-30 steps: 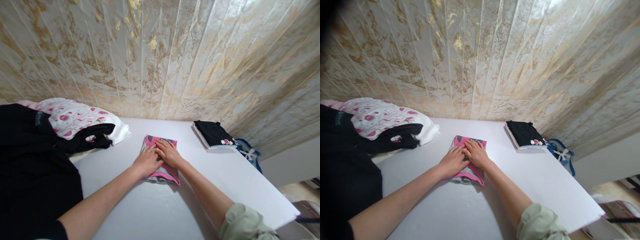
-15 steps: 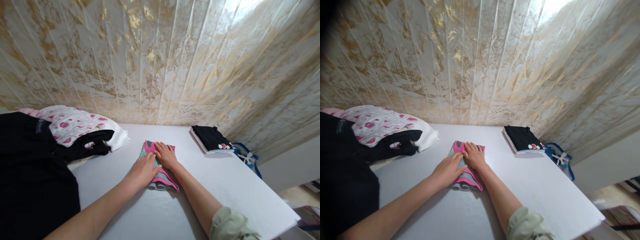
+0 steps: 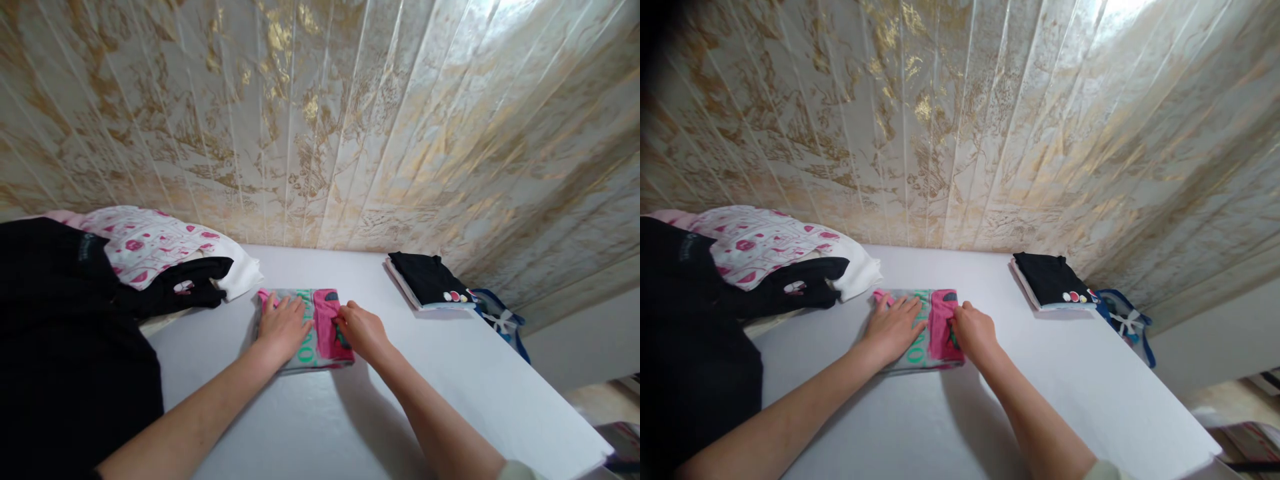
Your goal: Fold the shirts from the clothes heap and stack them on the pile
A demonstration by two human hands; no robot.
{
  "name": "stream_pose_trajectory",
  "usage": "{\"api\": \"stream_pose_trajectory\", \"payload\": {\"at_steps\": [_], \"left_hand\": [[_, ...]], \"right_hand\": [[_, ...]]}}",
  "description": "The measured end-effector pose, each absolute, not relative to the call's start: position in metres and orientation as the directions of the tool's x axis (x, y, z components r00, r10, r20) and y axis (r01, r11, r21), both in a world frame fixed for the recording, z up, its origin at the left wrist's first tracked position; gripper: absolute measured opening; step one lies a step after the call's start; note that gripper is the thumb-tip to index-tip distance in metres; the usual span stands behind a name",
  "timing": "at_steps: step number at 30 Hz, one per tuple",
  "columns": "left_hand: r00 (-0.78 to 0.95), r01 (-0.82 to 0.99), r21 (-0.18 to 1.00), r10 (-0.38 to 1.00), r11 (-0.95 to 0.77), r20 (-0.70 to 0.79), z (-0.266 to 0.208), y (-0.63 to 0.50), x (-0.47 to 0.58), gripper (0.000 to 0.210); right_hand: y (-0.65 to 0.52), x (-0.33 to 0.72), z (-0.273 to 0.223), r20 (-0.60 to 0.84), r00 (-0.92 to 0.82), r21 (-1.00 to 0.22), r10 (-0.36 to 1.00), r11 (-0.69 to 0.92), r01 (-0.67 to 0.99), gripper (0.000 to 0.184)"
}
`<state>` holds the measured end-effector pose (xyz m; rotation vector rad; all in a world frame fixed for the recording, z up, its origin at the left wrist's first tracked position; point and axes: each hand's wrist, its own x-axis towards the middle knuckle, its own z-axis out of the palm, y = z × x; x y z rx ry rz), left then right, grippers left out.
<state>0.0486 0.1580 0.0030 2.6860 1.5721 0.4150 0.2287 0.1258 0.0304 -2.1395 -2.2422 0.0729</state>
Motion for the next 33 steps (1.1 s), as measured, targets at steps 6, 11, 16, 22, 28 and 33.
{"api": "stream_pose_trajectory", "payload": {"at_steps": [6,11,16,22,28,33], "left_hand": [[0.444,0.87,0.133,0.872,-0.474,0.204,-0.015,0.159,0.049,0.039],[0.547,0.783,0.22,0.812,-0.582,0.203,-0.023,0.157,0.052,0.042],[0.683,0.629,0.349,0.708,-0.694,0.178,-0.014,0.157,0.054,0.04],[0.679,0.608,0.358,0.698,-0.708,0.228,-0.01,0.162,0.048,0.038],[0.334,0.899,0.183,0.894,-0.397,0.297,-0.019,0.176,0.035,0.054],[0.168,0.946,0.22,0.941,-0.238,0.294,-0.025,0.187,0.028,0.054]], "right_hand": [[0.101,0.208,0.039,-0.085,-0.215,-0.298,0.973,0.181,0.937,0.023],[0.116,0.219,0.02,0.182,-0.143,-0.309,0.973,0.194,0.931,0.02],[0.114,0.221,0.014,0.072,-0.124,-0.256,0.99,0.139,0.957,0.019],[0.103,0.216,0.017,0.003,-0.089,-0.195,0.996,0.088,0.977,0.016],[0.107,0.216,0.008,0.183,-0.139,-0.223,0.973,0.179,0.958,0.022],[0.11,0.215,-0.007,0.18,-0.225,-0.258,0.958,0.267,0.928,0.042]]}}
